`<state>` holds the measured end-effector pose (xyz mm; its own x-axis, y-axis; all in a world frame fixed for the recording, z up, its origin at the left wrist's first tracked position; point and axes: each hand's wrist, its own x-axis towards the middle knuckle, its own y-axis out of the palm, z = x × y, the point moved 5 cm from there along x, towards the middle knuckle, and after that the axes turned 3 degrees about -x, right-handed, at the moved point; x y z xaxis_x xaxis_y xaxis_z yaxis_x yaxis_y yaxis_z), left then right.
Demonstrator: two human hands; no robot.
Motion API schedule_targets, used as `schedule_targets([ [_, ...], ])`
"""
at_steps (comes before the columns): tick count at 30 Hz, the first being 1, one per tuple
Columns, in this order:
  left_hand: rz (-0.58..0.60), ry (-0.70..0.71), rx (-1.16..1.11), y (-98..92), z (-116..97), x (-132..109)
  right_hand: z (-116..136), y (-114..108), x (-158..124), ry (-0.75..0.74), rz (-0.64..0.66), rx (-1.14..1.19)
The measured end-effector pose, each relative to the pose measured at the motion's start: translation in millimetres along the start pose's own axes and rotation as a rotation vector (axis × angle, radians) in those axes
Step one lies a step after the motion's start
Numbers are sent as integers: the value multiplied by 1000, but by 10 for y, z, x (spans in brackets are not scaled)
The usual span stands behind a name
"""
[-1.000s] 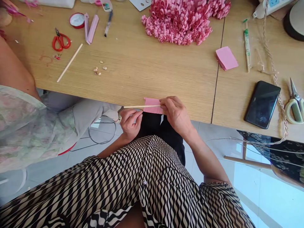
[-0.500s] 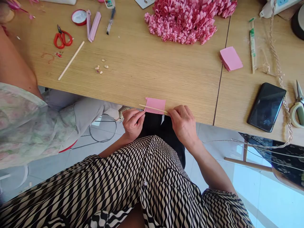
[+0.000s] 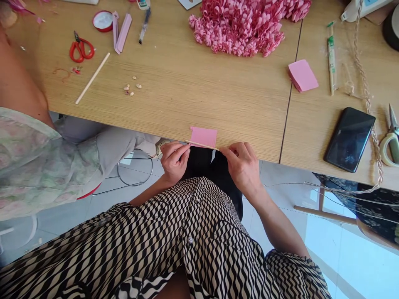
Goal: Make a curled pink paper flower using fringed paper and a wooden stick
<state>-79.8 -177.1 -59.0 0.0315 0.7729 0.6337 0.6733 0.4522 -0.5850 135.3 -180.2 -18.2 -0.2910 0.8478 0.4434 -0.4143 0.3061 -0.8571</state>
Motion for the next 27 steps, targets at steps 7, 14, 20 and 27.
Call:
schedule_targets([
  [7,-14,1,10,16,-11,-2,-17,-35,14,7,-27,17],
  [14,-48,-4,-30,-7,-51,18,-37,-34,-7,-15,-22,4],
  [20,-47,-44,2,8,-55,9,-48,-12,-6,-8,-13,4],
  [27,-125,-3,-46,-18,-79,13,-67,-7,8,-12,-11,33],
])
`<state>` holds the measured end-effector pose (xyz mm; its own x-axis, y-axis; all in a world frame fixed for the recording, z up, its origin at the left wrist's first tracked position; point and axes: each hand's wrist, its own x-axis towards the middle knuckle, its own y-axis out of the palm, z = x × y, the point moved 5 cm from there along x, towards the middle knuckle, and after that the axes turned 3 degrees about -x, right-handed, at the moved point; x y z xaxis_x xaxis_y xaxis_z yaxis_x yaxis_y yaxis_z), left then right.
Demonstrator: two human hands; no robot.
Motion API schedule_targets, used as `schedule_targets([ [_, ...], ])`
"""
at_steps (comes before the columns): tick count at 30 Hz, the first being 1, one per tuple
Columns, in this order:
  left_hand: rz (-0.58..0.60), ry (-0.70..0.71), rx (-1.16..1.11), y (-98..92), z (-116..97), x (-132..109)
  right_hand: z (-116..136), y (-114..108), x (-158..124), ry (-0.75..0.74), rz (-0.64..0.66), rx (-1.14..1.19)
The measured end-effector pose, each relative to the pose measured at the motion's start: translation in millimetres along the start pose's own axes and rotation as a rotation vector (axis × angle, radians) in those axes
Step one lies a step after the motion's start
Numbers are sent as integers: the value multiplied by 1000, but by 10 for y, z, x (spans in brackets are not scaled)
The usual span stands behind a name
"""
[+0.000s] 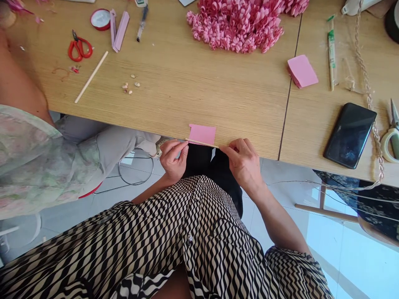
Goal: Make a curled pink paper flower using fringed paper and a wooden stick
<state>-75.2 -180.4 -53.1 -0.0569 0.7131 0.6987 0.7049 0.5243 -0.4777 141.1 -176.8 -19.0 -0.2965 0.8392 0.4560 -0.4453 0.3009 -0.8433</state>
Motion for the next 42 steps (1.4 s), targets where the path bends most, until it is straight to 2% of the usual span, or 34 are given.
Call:
schedule_targets([
  [7,1,3,60,22,0,-3,18,-8,20,-1,15,-1],
  [14,-13,71,157,16,-34,11,10,-7,29,-11,25,6],
  [22,104,76,270,-19,-91,64,-8,7,46,-9,86,29],
  [30,203,124,277,-31,-180,160,15,-25,78,-92,96,10],
  [36,241,107,295,5,-185,145,33,-26,97,-101,155,-64],
  [42,266,157,379,39,-210,141,8,1,123,-93,132,-116],
])
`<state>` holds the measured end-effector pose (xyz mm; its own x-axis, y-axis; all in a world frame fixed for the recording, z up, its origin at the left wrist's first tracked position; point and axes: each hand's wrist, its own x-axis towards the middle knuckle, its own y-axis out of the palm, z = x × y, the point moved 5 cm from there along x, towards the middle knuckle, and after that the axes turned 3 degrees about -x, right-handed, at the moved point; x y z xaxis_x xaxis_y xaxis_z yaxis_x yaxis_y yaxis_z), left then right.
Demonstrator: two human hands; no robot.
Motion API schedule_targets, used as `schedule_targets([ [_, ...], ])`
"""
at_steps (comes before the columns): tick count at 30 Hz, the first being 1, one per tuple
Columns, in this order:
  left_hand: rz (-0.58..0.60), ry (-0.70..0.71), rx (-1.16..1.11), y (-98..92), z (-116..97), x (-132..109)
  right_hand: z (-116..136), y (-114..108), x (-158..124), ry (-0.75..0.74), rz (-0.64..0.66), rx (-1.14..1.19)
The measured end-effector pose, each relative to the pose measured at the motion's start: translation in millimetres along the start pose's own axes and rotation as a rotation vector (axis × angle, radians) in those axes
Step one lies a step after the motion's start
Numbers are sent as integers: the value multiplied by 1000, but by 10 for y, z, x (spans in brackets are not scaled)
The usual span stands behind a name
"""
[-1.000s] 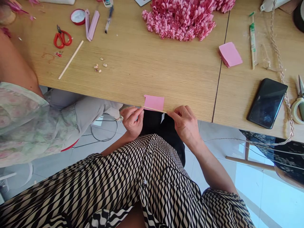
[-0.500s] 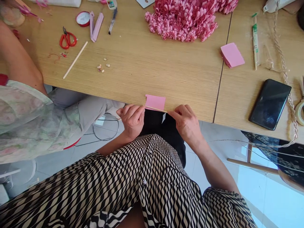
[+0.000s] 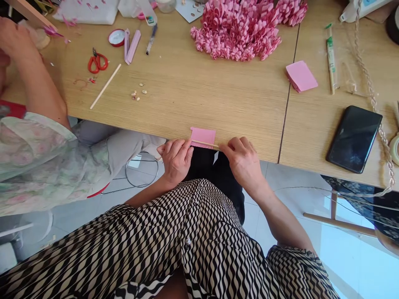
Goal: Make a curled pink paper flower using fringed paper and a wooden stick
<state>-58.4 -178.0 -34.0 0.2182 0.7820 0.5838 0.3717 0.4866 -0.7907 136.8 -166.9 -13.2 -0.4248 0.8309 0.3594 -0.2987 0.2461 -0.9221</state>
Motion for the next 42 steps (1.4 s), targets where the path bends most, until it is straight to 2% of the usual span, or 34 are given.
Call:
schedule_targets([
  [8,52,-22,-16,55,36,48,-57,12,47,58,-103,109],
  [16,29,-62,-53,99,68,101,-53,91,173,74,-7,199],
  [27,-59,-71,-97,-41,134,54,-7,95,212,47,53,60],
  [34,14,4,-25,-16,79,48,-1,79,212,32,63,44],
  [38,19,-52,-106,9,119,72,-5,72,212,35,63,33],
  [42,-51,-110,-243,9,204,149,-3,68,205,46,60,34],
])
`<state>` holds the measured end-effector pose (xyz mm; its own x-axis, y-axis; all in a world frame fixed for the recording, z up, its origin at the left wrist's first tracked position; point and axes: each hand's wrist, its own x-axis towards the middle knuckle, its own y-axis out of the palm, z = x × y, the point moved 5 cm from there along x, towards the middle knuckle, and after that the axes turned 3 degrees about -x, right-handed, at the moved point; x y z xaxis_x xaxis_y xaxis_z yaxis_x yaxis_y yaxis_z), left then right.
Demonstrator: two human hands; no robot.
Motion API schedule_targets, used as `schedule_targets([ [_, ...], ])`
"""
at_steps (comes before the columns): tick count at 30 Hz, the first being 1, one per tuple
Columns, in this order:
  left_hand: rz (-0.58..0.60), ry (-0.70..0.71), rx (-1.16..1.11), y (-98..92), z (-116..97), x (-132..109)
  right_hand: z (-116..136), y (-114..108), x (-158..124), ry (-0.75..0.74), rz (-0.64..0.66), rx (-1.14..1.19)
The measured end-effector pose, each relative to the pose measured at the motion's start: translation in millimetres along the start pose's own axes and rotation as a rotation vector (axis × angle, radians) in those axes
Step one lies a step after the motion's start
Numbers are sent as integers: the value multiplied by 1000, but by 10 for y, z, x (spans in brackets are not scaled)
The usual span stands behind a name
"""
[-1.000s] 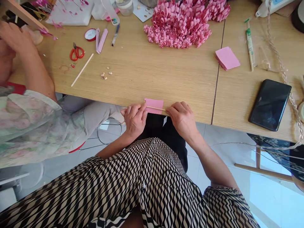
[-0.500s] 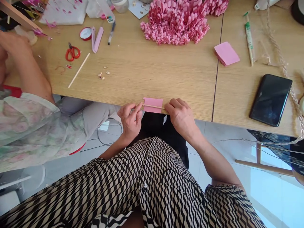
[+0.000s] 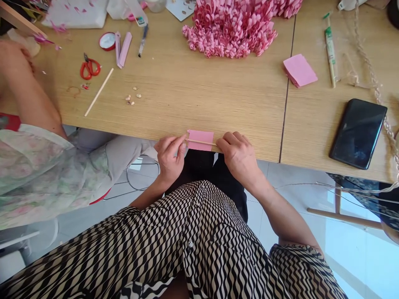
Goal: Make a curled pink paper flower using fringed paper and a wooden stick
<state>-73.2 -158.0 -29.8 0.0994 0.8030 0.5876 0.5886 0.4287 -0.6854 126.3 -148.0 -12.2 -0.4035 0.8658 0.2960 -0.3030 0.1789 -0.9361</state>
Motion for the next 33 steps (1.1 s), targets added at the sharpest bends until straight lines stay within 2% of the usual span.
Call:
schedule_targets([
  [3,-33,2,-23,-14,28,83,4,-1,-11,3,-7,-15],
  [7,53,22,-2,17,31,152,4,-2,-22,5,-15,-36],
  [10,73,36,-8,5,33,158,-2,3,-26,13,-11,-37],
  [18,-42,69,-54,-103,14,29,3,23,-25,-1,-31,-49],
  [25,-97,-6,-40,-38,28,-61,49,1,-49,-33,-55,-98],
  [33,-172,54,-36,-33,-20,-118,52,32,-71,-32,-42,-120],
])
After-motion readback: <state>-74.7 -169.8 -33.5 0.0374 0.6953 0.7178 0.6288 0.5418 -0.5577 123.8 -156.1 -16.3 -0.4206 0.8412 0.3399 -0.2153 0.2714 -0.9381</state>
